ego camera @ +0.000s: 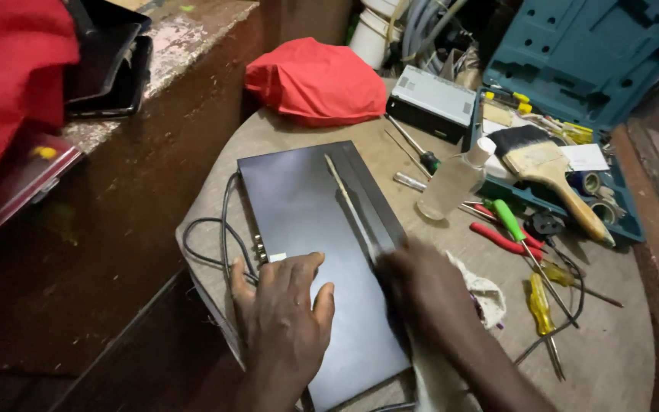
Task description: Cleaning the surface of an electronic device with a cloth and applying liquid along a seam using a squeeze bottle and a tool.
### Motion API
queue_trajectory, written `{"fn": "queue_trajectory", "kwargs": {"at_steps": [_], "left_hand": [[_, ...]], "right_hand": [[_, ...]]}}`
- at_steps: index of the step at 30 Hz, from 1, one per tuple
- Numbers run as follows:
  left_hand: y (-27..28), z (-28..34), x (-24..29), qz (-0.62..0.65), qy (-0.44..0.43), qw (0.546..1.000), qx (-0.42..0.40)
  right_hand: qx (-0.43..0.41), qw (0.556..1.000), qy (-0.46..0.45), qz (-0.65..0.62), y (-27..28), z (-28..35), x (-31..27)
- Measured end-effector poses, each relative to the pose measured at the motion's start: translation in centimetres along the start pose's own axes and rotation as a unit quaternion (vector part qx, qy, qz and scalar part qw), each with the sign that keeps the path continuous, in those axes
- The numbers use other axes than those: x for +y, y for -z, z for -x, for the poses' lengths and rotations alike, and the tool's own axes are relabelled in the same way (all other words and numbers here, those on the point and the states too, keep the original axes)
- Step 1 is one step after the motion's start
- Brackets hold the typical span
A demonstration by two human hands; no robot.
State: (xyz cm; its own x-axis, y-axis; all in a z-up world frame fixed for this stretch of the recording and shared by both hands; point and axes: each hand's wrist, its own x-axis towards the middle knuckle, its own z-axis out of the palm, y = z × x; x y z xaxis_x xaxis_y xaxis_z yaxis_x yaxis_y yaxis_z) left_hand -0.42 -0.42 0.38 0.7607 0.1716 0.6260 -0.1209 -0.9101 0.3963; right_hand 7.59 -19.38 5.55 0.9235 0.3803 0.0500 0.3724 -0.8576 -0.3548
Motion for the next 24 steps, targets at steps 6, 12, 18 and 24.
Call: {"fn": "queue_trajectory", "kwargs": {"at_steps": [6, 12, 18, 24], "left_hand": [[-0.1, 0.3, -0.2, -0.017, -0.003, 1.000, -0.001], [0.4, 0.2, 0.1, -0.006, 0.005, 1.000, -0.009], [-0.1, -0.1, -0.2, -0.003, 0.009, 1.000, -0.005], [0.1, 0.2, 0.0, -0.009, 0.009, 1.000, -0.017]], "right_hand": [[-0.004, 1.000, -0.011, 0.024, -2.8, 3.9, 4.6], [0.030, 0.999, 0.014, -0.016, -2.0, -6.3, 0.5], [0.008, 1.000, 0.010, 0.010, -2.3, 5.6, 4.6], [0.030, 0.999, 0.008, 0.010, -2.1, -4.0, 1.8]]}}
